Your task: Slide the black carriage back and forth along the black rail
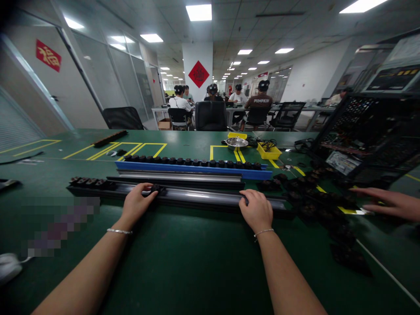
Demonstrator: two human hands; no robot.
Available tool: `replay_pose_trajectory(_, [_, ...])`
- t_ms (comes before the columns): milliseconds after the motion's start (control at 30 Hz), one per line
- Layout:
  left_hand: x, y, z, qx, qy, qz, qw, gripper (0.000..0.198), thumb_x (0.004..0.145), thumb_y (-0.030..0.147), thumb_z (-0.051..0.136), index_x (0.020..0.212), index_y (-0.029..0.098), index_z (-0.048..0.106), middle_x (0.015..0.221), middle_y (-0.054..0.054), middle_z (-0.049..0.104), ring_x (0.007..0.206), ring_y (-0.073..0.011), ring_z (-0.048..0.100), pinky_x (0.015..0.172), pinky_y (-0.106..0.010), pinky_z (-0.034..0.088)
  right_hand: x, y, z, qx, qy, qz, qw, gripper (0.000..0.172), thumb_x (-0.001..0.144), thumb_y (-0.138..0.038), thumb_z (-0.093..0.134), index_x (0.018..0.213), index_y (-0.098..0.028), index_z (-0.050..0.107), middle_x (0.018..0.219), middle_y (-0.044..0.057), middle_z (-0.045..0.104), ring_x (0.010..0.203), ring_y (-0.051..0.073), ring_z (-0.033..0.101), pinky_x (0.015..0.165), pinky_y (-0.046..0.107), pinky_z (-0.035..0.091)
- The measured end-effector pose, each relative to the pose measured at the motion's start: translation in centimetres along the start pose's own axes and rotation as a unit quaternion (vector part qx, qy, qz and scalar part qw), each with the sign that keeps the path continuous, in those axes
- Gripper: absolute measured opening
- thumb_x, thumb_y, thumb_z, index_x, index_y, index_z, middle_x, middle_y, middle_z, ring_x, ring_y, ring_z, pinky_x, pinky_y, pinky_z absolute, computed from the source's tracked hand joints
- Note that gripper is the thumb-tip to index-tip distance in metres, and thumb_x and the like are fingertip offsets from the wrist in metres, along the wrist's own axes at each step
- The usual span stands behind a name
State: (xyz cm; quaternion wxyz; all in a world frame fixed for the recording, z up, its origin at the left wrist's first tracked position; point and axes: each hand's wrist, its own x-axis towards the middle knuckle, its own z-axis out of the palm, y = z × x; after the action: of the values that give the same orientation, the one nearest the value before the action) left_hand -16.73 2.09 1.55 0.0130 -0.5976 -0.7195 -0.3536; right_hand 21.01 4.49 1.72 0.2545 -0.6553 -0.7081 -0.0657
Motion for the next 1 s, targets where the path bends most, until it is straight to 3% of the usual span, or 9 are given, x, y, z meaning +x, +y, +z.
replay_pose_trajectory(1000, [-0.26, 0.32, 0.03, -0.01, -0.041, 0.039, 0.998, 0.025, 0.077, 0.036, 0.056, 0.096, 0.023, 0.064, 0.099, -0.004, 0.069, 0.095, -0.0218, 0.062, 0.086, -0.034, 0.046, -0.05, -0.07, -0.06, 0.003, 0.005, -0.004, 1.0, 0.031, 0.077, -0.025, 0.043, 0.097, -0.024, 0.067, 0.107, 0.003, 0.065, 0.1, 0.022, 0.054, 0.082, 0.036, 0.042])
